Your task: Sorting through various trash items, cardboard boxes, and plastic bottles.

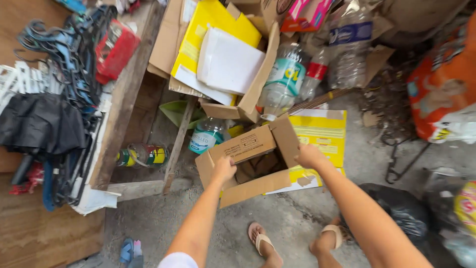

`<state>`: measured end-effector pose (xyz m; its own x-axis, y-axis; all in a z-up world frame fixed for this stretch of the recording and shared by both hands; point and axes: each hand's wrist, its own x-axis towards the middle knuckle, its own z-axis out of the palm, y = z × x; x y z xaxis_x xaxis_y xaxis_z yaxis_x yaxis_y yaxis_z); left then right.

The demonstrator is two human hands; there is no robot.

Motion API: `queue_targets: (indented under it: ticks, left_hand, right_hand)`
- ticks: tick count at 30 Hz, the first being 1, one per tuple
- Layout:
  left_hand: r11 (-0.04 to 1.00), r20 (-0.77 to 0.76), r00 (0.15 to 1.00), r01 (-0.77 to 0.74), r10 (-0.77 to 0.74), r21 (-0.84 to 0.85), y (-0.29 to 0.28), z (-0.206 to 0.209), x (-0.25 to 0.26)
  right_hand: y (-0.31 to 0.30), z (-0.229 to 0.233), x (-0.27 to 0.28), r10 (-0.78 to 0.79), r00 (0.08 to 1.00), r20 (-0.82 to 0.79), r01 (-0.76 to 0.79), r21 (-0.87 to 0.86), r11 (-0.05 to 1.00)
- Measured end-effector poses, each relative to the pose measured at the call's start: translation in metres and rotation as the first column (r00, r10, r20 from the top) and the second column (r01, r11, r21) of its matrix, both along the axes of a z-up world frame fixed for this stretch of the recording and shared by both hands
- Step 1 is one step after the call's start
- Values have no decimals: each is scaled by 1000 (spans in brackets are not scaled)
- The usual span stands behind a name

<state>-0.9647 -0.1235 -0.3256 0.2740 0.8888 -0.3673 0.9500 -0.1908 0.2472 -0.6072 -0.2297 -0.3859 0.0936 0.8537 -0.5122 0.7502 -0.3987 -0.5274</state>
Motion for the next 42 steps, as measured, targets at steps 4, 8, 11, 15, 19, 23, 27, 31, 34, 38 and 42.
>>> queue_targets:
  ticks: [4,8,11,15,19,23,27,31,34,38,42]
  left_hand:
    - [992,38,999,-28,33,-127,-28,-91,-71]
    - [929,143,988,-8,65,-369,-61,-151,-104]
    - [892,39,994,105,-98,-440,-81,-149,-100]
    - [873,-6,967,226,-254,-432,-97,-150,-94]
    - [902,-95,946,261,-310,-345,-112,-150,-90]
    - [882,-60,960,225,-273,-414,-108,-126,-92]
    - [897,213,973,169,-86,-408,-100,-94,-92]
    - [749,-196,723,649,-662,-133,-88,-22,-79]
    - [435,-456,444,891,-771,132,-79,20,-70]
    - [221,-663,447,890,-601,399,-57,136,-31]
    - [105,-705,536,824,-465,558,-31,270,48]
  right_hand:
    - [5,-78,-78,-66,995,68,66,16,998]
    - [0,-93,-145,-68,998,-14,64,-201,977]
    - [0,-10,-181,243,970,-17,-227,-429,874]
    - [-18,-55,-207,527,814,245,-396,-430,811]
    - [-39,-130,-212,531,702,474,-526,-158,836]
    - [-49,-105,-204,499,694,519,-613,64,787]
    - [-58,-38,-177,482,750,454,-626,250,739]
    - [-61,70,-139,639,659,397,-750,286,596]
    - [-59,155,-99,710,580,400,-815,274,511]
    - [-62,252,-44,717,547,433,-835,338,434]
    - [-62,343,14,671,575,468,-817,372,441]
